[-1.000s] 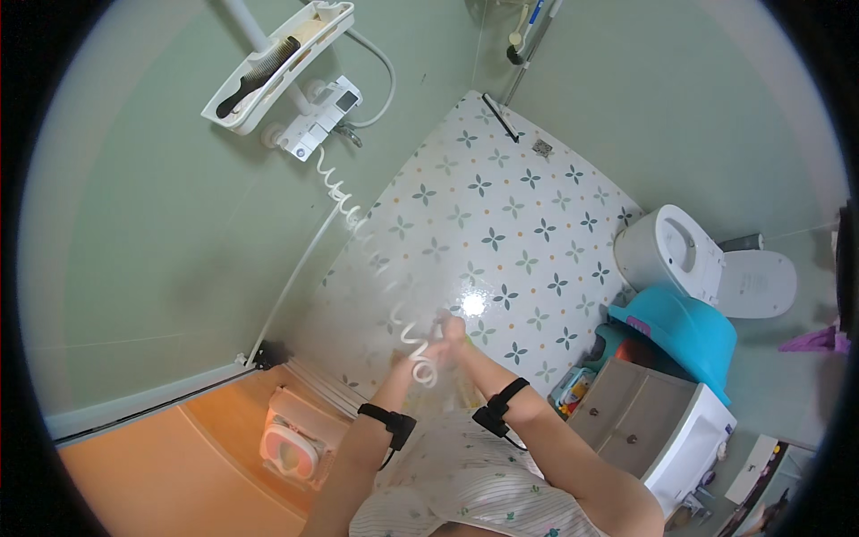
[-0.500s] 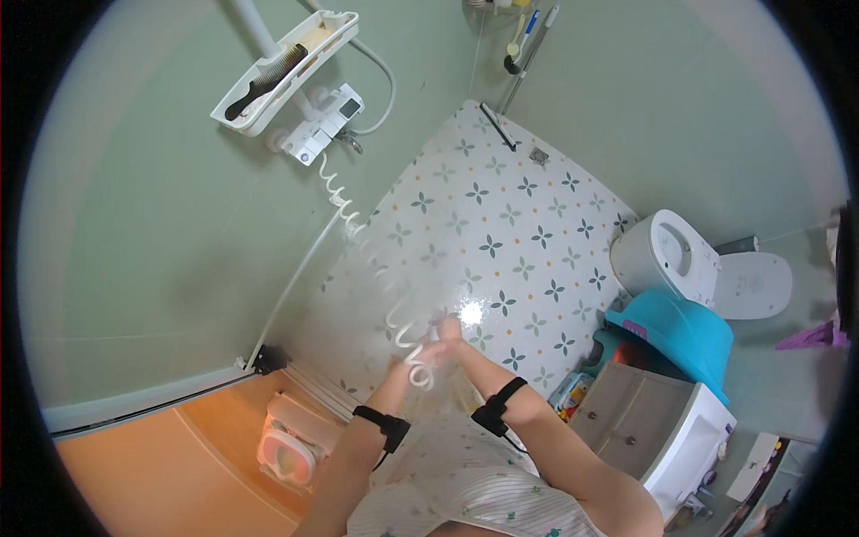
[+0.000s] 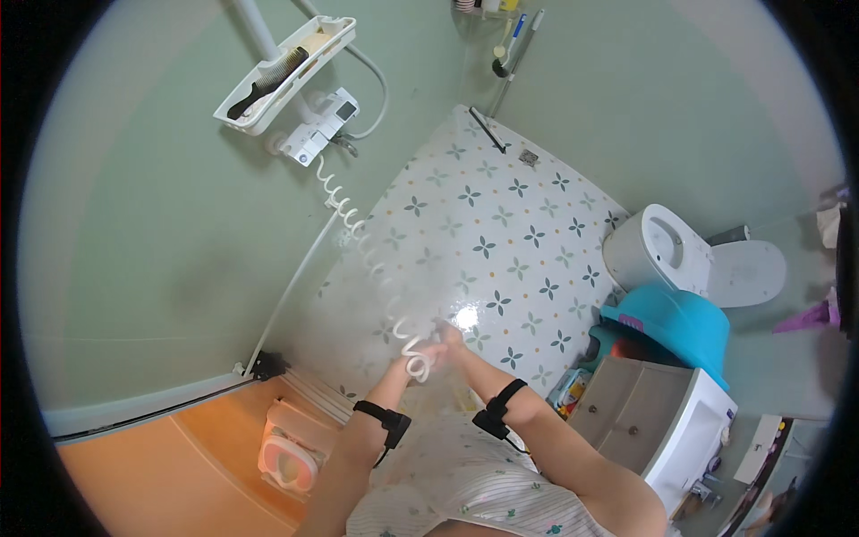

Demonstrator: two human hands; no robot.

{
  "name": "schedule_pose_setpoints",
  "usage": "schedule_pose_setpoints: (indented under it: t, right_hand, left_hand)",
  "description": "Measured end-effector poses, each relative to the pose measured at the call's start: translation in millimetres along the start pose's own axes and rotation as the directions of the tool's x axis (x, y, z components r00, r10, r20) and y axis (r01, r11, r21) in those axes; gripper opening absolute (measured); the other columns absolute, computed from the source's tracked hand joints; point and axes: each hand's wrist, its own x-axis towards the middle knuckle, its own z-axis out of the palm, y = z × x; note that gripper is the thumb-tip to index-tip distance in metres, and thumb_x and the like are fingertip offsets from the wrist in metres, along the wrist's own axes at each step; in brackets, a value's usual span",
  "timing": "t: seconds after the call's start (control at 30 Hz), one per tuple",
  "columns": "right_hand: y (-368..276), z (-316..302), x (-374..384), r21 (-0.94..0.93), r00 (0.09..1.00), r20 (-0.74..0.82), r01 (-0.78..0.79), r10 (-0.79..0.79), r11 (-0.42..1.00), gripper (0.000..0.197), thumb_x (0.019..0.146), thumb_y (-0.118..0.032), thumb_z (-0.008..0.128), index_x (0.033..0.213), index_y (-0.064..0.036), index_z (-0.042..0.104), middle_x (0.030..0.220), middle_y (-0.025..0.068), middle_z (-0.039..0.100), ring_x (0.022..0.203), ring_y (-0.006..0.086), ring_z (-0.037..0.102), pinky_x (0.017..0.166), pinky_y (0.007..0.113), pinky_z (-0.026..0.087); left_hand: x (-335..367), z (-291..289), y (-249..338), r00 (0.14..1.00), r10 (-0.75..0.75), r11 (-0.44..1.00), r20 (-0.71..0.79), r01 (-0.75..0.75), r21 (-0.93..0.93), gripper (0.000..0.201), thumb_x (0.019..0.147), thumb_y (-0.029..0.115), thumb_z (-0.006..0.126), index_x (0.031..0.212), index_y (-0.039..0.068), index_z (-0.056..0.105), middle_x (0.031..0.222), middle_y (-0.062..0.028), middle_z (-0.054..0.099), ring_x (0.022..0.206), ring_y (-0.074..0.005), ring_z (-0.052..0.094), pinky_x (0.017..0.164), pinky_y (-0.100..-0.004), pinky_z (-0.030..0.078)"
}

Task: Cleaning a bathroom floor drain, scrubbing a brush, and using a squeegee to clear water.

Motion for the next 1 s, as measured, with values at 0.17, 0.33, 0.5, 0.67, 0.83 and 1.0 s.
schedule_pose_setpoints:
  t: [0.17, 0.33, 0.5, 0.67, 0.83, 1.0]
  right_hand:
    - [18, -21, -2, -0.198, 0.989, -0.134, -0.081, 0.055, 0.977, 0.030, 0.075, -0.028, 0.044, 0.082, -0.0017, 0.054, 0.076, 0.0117, 0.055, 0.070, 0.0229, 0.051, 0.066, 0.034, 0.040]
    - [-4, -31, -16, -0.400, 0.965, -0.043, 0.220, -0.258, 0.890, 0.028, 0.074, -0.025, 0.044, 0.088, -0.0026, 0.055, 0.076, 0.0161, 0.055, 0.066, 0.0239, 0.053, 0.062, 0.034, 0.041]
    - [-38, -2, -13, -0.215, 0.950, -0.069, 0.285, -0.306, 0.934, 0.027, 0.072, -0.024, 0.046, 0.087, -0.0046, 0.057, 0.075, 0.0189, 0.056, 0.067, 0.0254, 0.054, 0.059, 0.035, 0.040]
    - [-69, 24, -24, -0.213, 0.855, -0.009, 0.505, -0.519, 0.836, 0.030, 0.071, -0.025, 0.048, 0.076, 0.0038, 0.056, 0.063, 0.0169, 0.054, 0.055, 0.0230, 0.053, 0.051, 0.033, 0.039]
    - [-81, 30, -45, 0.045, 0.947, -0.037, 0.319, -0.318, 0.947, 0.030, 0.072, -0.023, 0.049, 0.071, 0.0059, 0.055, 0.060, 0.0131, 0.053, 0.053, 0.0217, 0.052, 0.050, 0.033, 0.039]
    - [-24, 27, -6, -0.001, 0.981, 0.122, 0.154, -0.153, 0.988, 0.026, 0.075, -0.021, 0.045, 0.076, 0.0037, 0.054, 0.068, 0.0123, 0.054, 0.059, 0.0200, 0.052, 0.053, 0.034, 0.040]
  left_hand:
    - [8, 6, -19, 0.998, -0.007, 0.998, 0.069, 0.011, -0.061, 0.006, 0.065, 0.005, 0.048, 0.064, 0.002, 0.043, 0.055, -0.0030, 0.041, 0.042, -0.0082, 0.037, 0.033, -0.0186, 0.025]
    - [10, 19, -24, 0.991, 0.123, 0.990, 0.059, -0.119, -0.077, 0.008, 0.066, 0.004, 0.047, 0.071, 0.003, 0.040, 0.059, -0.0028, 0.040, 0.045, -0.0074, 0.037, 0.034, -0.0189, 0.026]
    - [-1, 19, 8, 0.952, 0.304, 0.953, 0.019, -0.304, -0.022, 0.019, 0.066, 0.001, 0.045, 0.082, 0.004, 0.037, 0.061, -0.0026, 0.040, 0.046, -0.0071, 0.037, 0.035, -0.0186, 0.026]
    - [-9, 6, 39, 0.952, 0.297, 0.955, 0.069, -0.296, -0.029, 0.019, 0.065, 0.000, 0.044, 0.082, 0.005, 0.037, 0.060, -0.0023, 0.039, 0.044, -0.0071, 0.037, 0.034, -0.0181, 0.025]
    - [-18, 11, 43, 0.964, 0.260, 0.964, 0.056, -0.257, -0.065, 0.016, 0.064, 0.000, 0.045, 0.077, 0.004, 0.036, 0.058, -0.0031, 0.039, 0.044, -0.0075, 0.037, 0.033, -0.0183, 0.025]
    - [8, -20, 1, 0.990, 0.138, 0.974, 0.001, -0.135, -0.181, 0.006, 0.061, 0.005, 0.050, 0.061, 0.005, 0.045, 0.050, -0.0030, 0.042, 0.039, -0.0099, 0.040, 0.031, -0.0201, 0.029]
